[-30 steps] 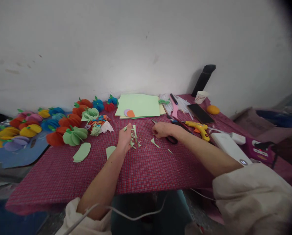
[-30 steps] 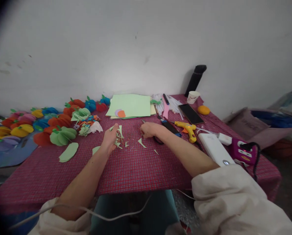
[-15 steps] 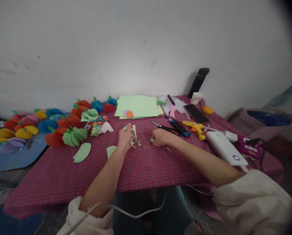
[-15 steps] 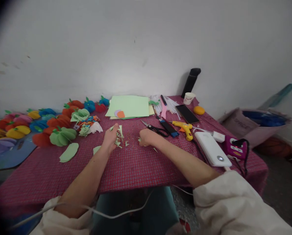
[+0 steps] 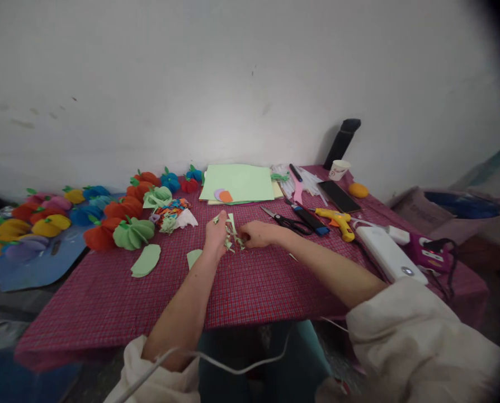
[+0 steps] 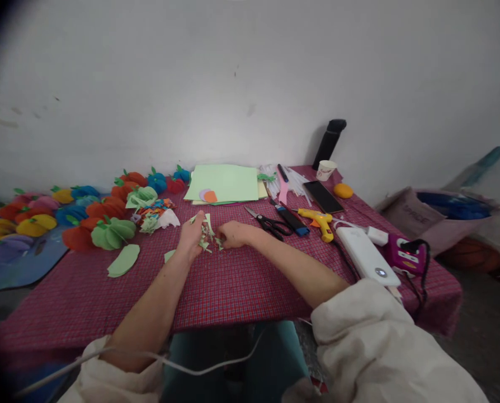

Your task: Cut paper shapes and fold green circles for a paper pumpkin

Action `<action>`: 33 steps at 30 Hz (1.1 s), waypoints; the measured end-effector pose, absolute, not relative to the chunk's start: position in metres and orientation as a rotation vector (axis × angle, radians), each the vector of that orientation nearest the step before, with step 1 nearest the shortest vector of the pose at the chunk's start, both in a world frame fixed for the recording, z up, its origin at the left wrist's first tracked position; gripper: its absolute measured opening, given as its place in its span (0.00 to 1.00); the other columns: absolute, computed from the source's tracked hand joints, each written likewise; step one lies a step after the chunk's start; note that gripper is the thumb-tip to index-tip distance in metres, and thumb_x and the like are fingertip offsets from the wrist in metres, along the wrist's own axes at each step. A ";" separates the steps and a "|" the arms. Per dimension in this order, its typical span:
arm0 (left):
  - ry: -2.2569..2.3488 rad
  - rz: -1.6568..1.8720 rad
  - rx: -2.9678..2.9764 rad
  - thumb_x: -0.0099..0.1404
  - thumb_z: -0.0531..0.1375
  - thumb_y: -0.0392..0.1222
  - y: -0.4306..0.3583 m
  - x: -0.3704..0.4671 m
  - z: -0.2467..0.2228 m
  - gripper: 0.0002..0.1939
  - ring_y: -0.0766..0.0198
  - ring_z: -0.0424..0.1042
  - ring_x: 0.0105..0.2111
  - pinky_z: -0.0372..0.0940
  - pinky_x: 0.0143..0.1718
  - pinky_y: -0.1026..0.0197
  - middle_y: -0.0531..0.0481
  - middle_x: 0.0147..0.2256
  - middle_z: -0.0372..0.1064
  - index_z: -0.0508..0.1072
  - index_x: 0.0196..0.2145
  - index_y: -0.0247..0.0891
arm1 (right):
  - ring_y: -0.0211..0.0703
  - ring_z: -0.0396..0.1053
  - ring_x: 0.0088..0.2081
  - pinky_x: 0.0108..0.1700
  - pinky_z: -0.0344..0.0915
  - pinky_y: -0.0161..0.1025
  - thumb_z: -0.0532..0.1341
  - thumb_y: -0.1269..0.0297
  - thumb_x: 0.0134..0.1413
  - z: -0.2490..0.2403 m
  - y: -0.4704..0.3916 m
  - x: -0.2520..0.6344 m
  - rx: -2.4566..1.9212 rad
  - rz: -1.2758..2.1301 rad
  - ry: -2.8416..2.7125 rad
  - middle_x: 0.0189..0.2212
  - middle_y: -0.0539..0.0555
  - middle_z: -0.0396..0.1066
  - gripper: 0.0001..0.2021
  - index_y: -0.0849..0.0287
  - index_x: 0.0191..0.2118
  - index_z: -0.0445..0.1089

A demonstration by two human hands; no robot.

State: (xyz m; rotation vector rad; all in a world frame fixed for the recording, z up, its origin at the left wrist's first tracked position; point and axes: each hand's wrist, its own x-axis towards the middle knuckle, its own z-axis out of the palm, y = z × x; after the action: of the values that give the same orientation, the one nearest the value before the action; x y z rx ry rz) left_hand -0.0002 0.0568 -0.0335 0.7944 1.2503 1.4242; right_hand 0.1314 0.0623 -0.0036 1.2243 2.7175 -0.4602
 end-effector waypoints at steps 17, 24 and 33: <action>1.285 1.372 0.822 0.52 0.57 0.55 0.055 0.000 -0.032 0.19 0.73 0.51 0.08 0.49 0.10 0.69 0.60 0.10 0.50 0.58 0.18 0.38 | 0.37 0.68 0.28 0.29 0.55 0.29 0.54 0.70 0.46 0.008 0.041 0.156 1.200 -0.416 2.857 0.26 0.54 0.73 0.10 0.63 0.32 0.71; 1.261 1.288 0.790 0.49 0.58 0.56 0.052 0.006 -0.032 0.19 0.73 0.51 0.08 0.48 0.09 0.69 0.60 0.10 0.51 0.58 0.19 0.38 | 0.34 0.67 0.22 0.23 0.55 0.27 0.53 0.66 0.48 0.001 0.013 0.229 1.653 -0.836 2.505 0.21 0.51 0.70 0.10 0.63 0.30 0.69; 1.232 1.281 0.806 0.49 0.58 0.56 0.052 0.004 -0.034 0.20 0.73 0.51 0.08 0.48 0.09 0.69 0.60 0.10 0.49 0.57 0.19 0.38 | 0.47 0.70 0.31 0.28 0.58 0.34 0.56 0.69 0.41 -0.014 -0.004 0.221 1.814 -0.456 2.336 0.29 0.63 0.73 0.09 0.66 0.29 0.72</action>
State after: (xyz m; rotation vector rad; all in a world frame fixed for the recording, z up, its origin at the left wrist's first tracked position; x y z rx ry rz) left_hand 0.0042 0.0521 -0.0341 0.8060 1.2322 1.2811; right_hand 0.2206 -0.0038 -0.0136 1.8136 2.3356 -0.4562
